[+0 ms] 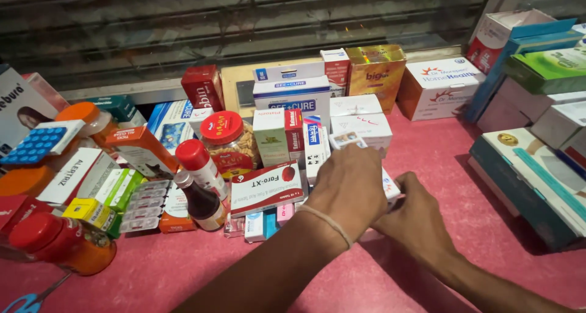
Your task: Organize and sort various medicine boxes and bottles on a pharmacy counter.
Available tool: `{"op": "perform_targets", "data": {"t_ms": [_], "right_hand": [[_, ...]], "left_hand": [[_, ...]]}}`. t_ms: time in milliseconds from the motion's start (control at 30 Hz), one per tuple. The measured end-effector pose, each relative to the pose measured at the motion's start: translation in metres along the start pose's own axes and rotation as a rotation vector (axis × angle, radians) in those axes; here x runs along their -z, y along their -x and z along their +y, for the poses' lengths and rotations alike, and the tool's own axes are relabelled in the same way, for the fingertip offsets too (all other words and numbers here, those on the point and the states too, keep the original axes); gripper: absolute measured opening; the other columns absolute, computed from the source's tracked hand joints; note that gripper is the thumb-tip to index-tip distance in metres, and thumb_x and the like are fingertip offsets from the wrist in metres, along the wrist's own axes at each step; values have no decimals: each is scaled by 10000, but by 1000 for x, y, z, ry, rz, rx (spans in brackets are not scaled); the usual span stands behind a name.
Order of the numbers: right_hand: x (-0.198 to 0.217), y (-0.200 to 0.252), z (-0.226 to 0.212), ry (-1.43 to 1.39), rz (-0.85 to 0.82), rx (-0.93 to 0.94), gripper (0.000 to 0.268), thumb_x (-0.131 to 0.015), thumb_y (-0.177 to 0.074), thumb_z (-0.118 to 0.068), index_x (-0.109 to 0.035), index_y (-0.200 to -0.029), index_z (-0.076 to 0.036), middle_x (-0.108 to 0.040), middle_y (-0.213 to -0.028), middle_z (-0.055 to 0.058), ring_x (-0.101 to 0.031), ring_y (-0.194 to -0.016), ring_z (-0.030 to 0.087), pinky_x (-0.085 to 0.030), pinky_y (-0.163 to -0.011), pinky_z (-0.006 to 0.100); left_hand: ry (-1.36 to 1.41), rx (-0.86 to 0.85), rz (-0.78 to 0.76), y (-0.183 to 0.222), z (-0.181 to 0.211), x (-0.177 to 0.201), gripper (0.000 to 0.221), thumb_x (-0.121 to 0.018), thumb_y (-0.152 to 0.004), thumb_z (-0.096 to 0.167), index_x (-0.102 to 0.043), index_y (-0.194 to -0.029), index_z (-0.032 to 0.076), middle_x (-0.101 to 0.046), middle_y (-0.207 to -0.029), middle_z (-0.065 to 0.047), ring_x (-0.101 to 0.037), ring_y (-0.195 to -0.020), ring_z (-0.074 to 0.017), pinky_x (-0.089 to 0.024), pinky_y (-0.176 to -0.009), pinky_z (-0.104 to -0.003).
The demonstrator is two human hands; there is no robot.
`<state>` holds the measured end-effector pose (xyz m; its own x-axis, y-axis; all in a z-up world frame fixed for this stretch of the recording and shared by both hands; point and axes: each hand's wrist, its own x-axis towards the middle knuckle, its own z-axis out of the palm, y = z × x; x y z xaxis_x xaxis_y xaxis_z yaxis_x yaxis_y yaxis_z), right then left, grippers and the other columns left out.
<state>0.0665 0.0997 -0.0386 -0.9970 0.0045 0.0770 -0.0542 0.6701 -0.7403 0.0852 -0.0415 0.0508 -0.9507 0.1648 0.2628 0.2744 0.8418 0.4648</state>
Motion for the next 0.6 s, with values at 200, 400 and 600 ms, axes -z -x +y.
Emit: {"op": "perform_targets", "data": {"t_ms": [200,400,600], "right_hand": [[-5,1,-26,-91,-99,326,670,-870,-639,-316,-604,-1180,-23,-730,-1075,200,-715,-981,291,-555,-805,387],[17,-39,54,-52,-145,268,784,-903,-669,-405,-588,-1265,-4,-682,-1191,158,-709,-1029,277,-584,-834,409],[138,-48,89,688,237,90,721,-858,-719,-440,-683,-1305,-56,-682,-1236,225,-677,-1077,381,-549,-954,467]], "left_hand": [[-118,-70,105,-11,1,-3,162,-707,-756,111,-742,-860,-9,-716,-857,-249,-723,-851,-426,-587,-742,-507],[-65,24,-67,-18,-14,-16,238,-691,-777,163,-741,-944,2,-719,-925,-268,-704,-912,-454,-558,-835,-533],[-75,40,-124,-27,-20,-22,251,-631,-806,139,-753,-992,20,-731,-970,-262,-709,-946,-452,-559,-849,-526]]}}
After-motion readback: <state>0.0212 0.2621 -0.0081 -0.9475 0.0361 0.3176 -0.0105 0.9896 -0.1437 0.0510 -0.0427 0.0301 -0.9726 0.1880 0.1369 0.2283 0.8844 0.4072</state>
